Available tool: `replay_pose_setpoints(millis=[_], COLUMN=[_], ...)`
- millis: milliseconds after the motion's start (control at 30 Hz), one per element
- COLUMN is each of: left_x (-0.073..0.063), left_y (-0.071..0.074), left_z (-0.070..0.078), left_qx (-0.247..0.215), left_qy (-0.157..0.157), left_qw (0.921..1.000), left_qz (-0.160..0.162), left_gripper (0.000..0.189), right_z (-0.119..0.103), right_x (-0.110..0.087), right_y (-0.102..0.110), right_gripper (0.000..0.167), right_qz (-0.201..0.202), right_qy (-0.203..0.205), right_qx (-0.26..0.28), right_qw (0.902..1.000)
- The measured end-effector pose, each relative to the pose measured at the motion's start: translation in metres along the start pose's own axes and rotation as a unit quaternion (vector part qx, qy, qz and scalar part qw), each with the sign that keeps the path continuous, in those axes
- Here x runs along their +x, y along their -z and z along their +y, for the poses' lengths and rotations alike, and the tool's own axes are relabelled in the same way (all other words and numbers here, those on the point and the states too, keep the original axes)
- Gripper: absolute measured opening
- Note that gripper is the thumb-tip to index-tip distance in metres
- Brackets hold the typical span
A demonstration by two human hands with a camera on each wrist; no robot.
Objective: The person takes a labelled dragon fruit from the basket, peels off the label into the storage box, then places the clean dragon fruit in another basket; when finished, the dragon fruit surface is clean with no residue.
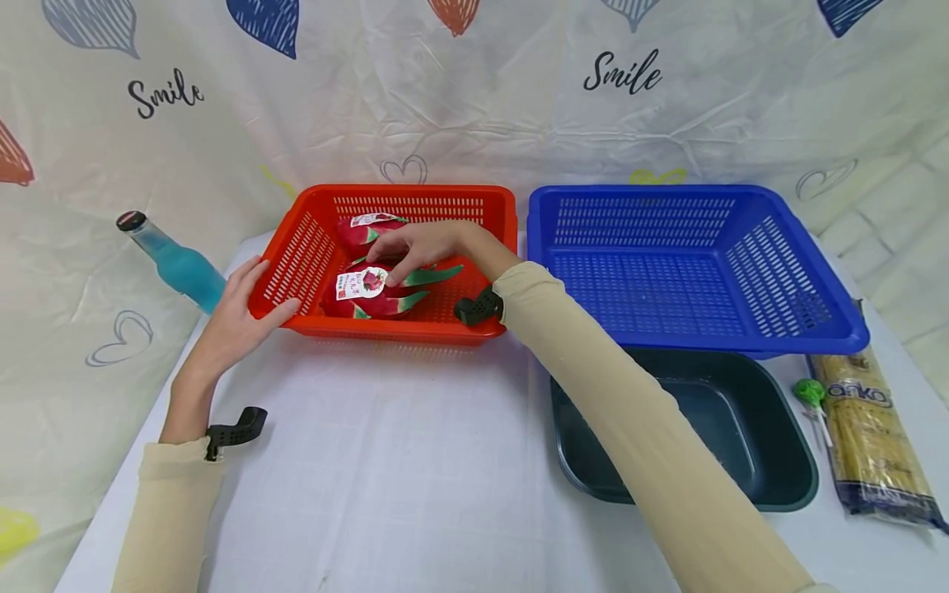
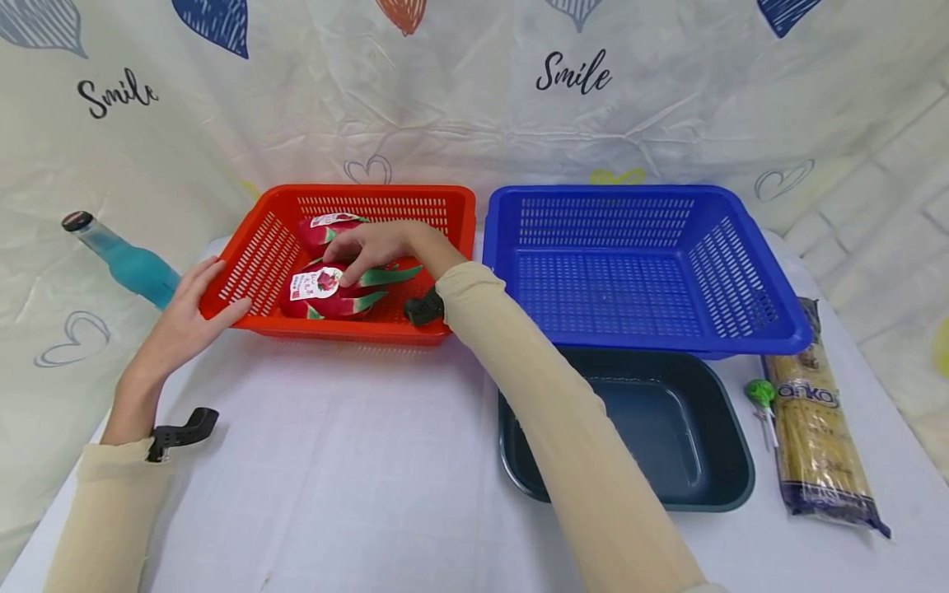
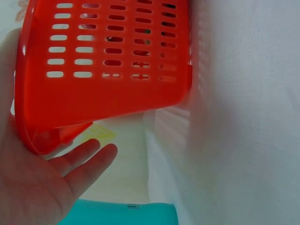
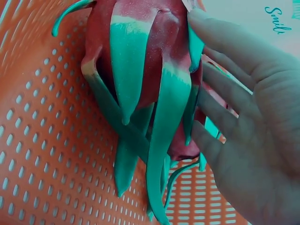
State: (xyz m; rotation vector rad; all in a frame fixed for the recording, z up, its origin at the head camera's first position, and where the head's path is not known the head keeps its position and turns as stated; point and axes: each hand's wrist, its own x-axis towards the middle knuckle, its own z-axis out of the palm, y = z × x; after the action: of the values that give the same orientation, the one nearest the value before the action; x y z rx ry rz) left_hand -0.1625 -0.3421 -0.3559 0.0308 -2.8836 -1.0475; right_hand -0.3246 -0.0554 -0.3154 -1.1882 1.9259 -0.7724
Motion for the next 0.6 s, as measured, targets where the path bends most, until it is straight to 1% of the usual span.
replay_pose_setpoints(millis=[133, 333, 433, 600], left_x=[0.0, -0.0011, -0.0011, -0.0014], left_y=[-0.0001, -0.0008, -0.0019, -0.0018], left_z=[-0.0013, -0.0023, -0.002, -0.0008], left_qx=[-0.003, -0.003, -0.003, -0.004], left_qy=[-0.001, 0.003, 0.003, -0.001], left_qw=[1.0, 1.0, 1.0, 1.0], left_qz=[-0.001, 0.001, 0.0, 0.007], left_gripper=[0.088, 0.09, 0.09, 0.091], right_z=[0.0008, 0.0013, 0.0025, 0.0056], right_x=[0.0017, 0.0056, 0.0069, 0.0072], right_y=[0.0003, -0.001, -0.0012, -0.0015], right_gripper=[0.053, 0.051, 0.052, 0.054], right_qz=[0.0, -0.01, -0.011, -0.011], right_qy=[0.002, 0.005, 0.004, 0.013], right_qx=[-0.001, 0.025, 0.025, 0.033], right_qw=[1.0, 0.9996, 0.9996, 0.9993])
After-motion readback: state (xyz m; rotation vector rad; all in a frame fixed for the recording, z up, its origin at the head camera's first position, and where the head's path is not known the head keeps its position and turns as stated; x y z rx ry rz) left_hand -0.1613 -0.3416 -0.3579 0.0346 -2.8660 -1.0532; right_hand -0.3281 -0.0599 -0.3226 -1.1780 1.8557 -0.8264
